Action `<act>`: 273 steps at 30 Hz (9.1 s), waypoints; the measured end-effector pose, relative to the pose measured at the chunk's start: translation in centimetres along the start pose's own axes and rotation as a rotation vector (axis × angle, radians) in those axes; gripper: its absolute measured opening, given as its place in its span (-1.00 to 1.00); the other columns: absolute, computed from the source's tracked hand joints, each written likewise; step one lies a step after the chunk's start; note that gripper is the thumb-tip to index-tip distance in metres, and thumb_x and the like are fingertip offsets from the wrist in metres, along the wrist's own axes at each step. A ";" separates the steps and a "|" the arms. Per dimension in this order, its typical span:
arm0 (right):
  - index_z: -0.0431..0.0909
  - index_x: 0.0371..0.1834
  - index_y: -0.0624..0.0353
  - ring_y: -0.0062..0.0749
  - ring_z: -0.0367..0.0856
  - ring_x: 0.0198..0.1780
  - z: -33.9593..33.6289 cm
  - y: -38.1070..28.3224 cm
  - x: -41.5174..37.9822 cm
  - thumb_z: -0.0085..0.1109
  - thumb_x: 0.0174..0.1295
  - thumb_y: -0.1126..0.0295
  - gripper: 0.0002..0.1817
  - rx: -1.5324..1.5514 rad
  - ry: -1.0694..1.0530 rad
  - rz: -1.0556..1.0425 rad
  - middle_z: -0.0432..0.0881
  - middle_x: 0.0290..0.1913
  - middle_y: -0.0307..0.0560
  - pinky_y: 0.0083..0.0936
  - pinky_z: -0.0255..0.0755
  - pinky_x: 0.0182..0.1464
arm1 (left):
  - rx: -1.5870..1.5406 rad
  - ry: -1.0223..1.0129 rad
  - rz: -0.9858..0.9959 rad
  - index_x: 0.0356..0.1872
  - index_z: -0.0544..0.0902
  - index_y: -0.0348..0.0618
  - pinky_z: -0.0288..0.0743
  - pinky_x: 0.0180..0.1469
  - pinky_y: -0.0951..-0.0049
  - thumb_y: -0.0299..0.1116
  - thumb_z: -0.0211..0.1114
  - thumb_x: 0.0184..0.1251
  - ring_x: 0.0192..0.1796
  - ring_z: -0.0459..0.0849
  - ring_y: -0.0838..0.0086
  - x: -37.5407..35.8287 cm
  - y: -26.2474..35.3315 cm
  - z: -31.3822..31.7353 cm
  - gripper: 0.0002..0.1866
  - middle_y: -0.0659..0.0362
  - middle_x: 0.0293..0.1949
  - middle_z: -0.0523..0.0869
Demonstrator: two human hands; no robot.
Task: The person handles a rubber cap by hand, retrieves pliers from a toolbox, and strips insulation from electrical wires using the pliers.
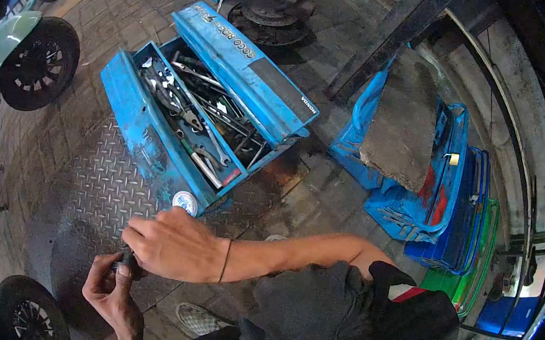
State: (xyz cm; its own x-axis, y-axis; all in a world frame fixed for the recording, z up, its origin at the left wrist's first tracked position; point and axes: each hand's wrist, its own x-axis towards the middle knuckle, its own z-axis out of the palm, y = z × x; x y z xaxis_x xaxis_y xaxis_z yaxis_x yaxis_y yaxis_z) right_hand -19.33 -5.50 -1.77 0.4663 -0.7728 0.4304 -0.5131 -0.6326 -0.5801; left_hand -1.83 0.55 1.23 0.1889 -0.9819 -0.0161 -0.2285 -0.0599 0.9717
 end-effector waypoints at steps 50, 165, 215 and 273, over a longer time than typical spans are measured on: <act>0.45 -0.40 0.15 -0.21 0.57 -0.59 -0.2 0.5 0.8 0.30 0.19 0.23 -0.73 -0.051 0.015 -0.303 0.46 -0.45 -0.05 -0.32 0.38 -0.55 | -0.089 -0.237 -0.187 -0.12 0.75 -0.39 0.62 -0.19 0.52 -0.46 0.62 0.17 -0.25 0.75 0.52 0.5 2.3 -2.7 -0.69 0.15 -0.26 0.78; 0.76 -0.20 0.28 -0.43 0.54 -0.56 -4.5 -2.0 1.9 0.46 0.22 0.47 -0.86 0.626 -0.069 0.007 0.63 -0.51 -0.07 -0.48 0.29 -0.49 | -0.698 -0.445 -0.325 0.13 0.62 -0.35 0.47 -0.11 0.54 -0.37 0.12 0.62 -0.19 0.54 0.66 -0.2 2.8 -0.7 -0.72 0.28 -0.21 0.63; 0.75 -0.22 0.28 -0.41 0.54 -0.55 -4.2 -2.3 1.8 0.45 0.21 0.49 -0.87 0.601 -0.014 0.022 0.65 -0.51 -0.09 -0.48 0.29 -0.47 | -0.661 -0.341 -0.247 0.10 0.65 -0.35 0.38 -0.26 0.60 -0.27 0.15 0.66 -0.28 0.46 0.71 -0.7 2.7 0.2 -0.69 0.31 -0.28 0.58; 0.73 -0.21 0.34 -0.47 0.63 -0.49 -3.7 -2.2 1.3 0.40 0.27 0.49 -0.87 0.688 -0.001 0.079 0.69 -0.46 -0.05 -0.53 0.41 -0.42 | -0.705 -0.302 -0.263 0.11 0.62 -0.55 0.64 -0.20 0.46 -0.47 -0.04 0.59 -0.28 0.68 0.51 -0.5 3.2 -0.3 -0.64 0.10 -0.21 0.70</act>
State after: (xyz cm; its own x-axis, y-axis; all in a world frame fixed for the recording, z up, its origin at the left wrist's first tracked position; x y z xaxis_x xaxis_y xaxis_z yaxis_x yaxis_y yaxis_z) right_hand -20.31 -5.30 2.62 0.4474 -0.8148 0.3687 0.0285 -0.3991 -0.9165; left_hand -2.37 0.92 4.45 -0.1361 -0.9638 -0.2293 0.4624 -0.2665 0.8457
